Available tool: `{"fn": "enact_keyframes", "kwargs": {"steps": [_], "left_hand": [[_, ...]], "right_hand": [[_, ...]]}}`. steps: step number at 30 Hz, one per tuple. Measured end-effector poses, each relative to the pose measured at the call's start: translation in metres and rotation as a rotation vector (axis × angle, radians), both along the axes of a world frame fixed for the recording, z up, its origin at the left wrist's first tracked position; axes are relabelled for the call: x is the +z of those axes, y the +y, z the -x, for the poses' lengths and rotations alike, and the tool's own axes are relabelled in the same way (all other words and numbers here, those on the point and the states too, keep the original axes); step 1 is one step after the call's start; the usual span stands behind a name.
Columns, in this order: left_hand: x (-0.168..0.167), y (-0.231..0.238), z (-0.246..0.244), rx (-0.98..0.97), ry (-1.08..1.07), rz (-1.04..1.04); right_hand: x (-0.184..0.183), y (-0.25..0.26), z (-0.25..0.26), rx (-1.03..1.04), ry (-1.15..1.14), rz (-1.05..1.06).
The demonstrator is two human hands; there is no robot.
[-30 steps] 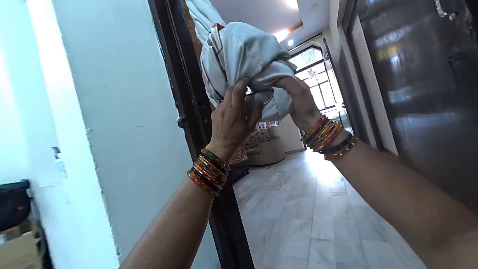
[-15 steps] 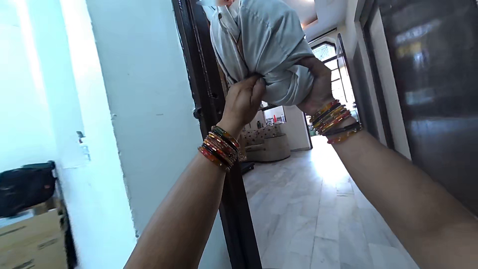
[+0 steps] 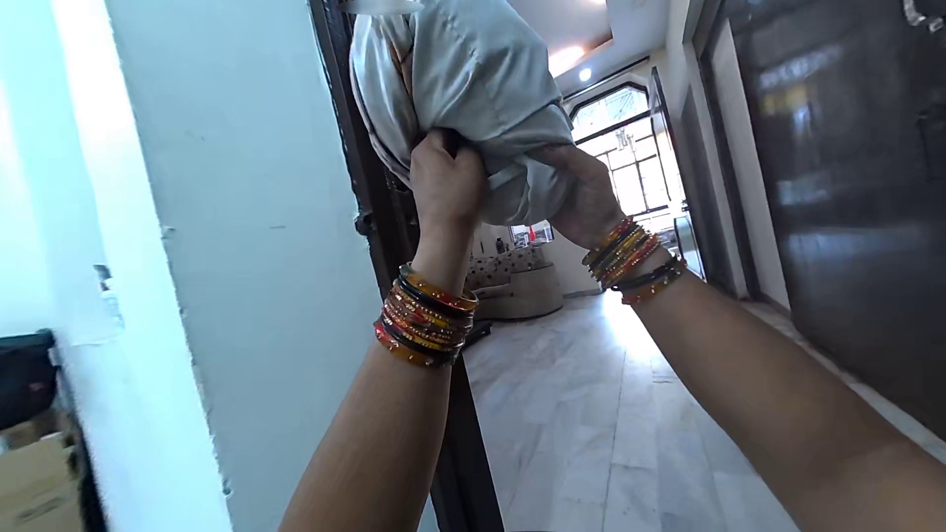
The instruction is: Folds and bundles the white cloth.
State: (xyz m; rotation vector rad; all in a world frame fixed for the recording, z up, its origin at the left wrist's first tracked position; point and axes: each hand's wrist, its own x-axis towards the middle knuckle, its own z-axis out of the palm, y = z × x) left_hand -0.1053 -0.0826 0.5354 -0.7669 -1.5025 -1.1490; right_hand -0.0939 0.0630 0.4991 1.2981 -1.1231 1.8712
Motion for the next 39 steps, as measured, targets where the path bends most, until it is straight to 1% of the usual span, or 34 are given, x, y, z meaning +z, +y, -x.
{"fn": "enact_keyframes", "kwargs": {"steps": [1, 2, 4, 7, 10, 13, 15, 18, 20, 22, 23, 25, 27, 28, 29, 31, 33, 35, 36, 39], "left_hand": [[-0.001, 0.0, 0.002, 0.005, 0.079, 0.03], [-0.001, -0.001, 0.005, -0.033, 0.144, 0.07], [0.002, -0.005, 0.008, -0.186, 0.183, 0.184], [0.006, -0.011, 0.006, -0.345, 0.039, 0.34], [0.008, -0.014, 0.006, -0.432, -0.138, 0.399], [0.003, -0.015, 0.008, -0.445, -0.206, 0.392], [-0.004, -0.015, 0.006, -0.484, -0.17, 0.383], [-0.015, -0.011, 0.009, -0.637, -0.054, 0.27], [-0.017, -0.009, 0.012, -0.761, -0.038, 0.187], [-0.019, -0.01, 0.016, -0.82, -0.058, 0.164], [-0.021, -0.009, 0.019, -0.82, -0.065, 0.144], [-0.025, -0.006, 0.026, -0.775, -0.062, 0.076], [-0.031, 0.0, 0.031, -0.665, -0.036, -0.017], [-0.034, 0.003, 0.032, -0.599, -0.022, -0.042], [-0.037, 0.004, 0.032, -0.536, -0.011, -0.054], [-0.041, 0.004, 0.035, -0.453, -0.006, -0.032], [-0.042, -0.002, 0.04, -0.455, -0.026, 0.03], [-0.041, -0.01, 0.044, -0.403, -0.047, 0.091], [-0.039, -0.014, 0.044, -0.331, -0.048, 0.126], [-0.026, -0.025, 0.035, 0.021, -0.065, 0.296]], "right_hand": [[0.001, 0.002, -0.002, 0.023, 0.017, 0.012], [0.003, 0.004, -0.003, 0.031, 0.035, 0.021], [0.007, 0.012, -0.006, 0.025, 0.045, 0.019], [0.008, 0.025, 0.0, 0.062, 0.031, -0.026], [0.0, 0.029, 0.008, 0.113, -0.015, -0.07], [-0.003, 0.027, 0.012, 0.136, -0.027, -0.097], [-0.001, 0.027, 0.011, 0.11, -0.004, -0.113], [0.004, 0.022, 0.01, 0.048, 0.049, -0.078], [0.004, 0.017, 0.01, 0.016, 0.044, -0.018], [0.003, 0.015, 0.012, -0.073, 0.009, 0.022], [0.001, 0.016, 0.014, -0.153, -0.009, 0.013], [-0.005, 0.012, 0.02, -0.427, -0.032, 0.023], [-0.013, 0.005, 0.024, -0.746, 0.013, 0.038], [-0.017, 0.004, 0.026, -0.839, 0.036, 0.017], [-0.021, 0.003, 0.028, -0.868, 0.051, -0.017], [-0.024, 0.001, 0.022, -0.821, 0.037, -0.133], [-0.017, 0.001, 0.012, -0.829, 0.026, -0.267], [-0.002, 0.004, 0.007, -0.894, 0.049, -0.394], [0.005, 0.006, 0.006, -0.921, 0.062, -0.437], [0.019, 0.014, 0.002, -0.989, 0.129, -0.48]]}}
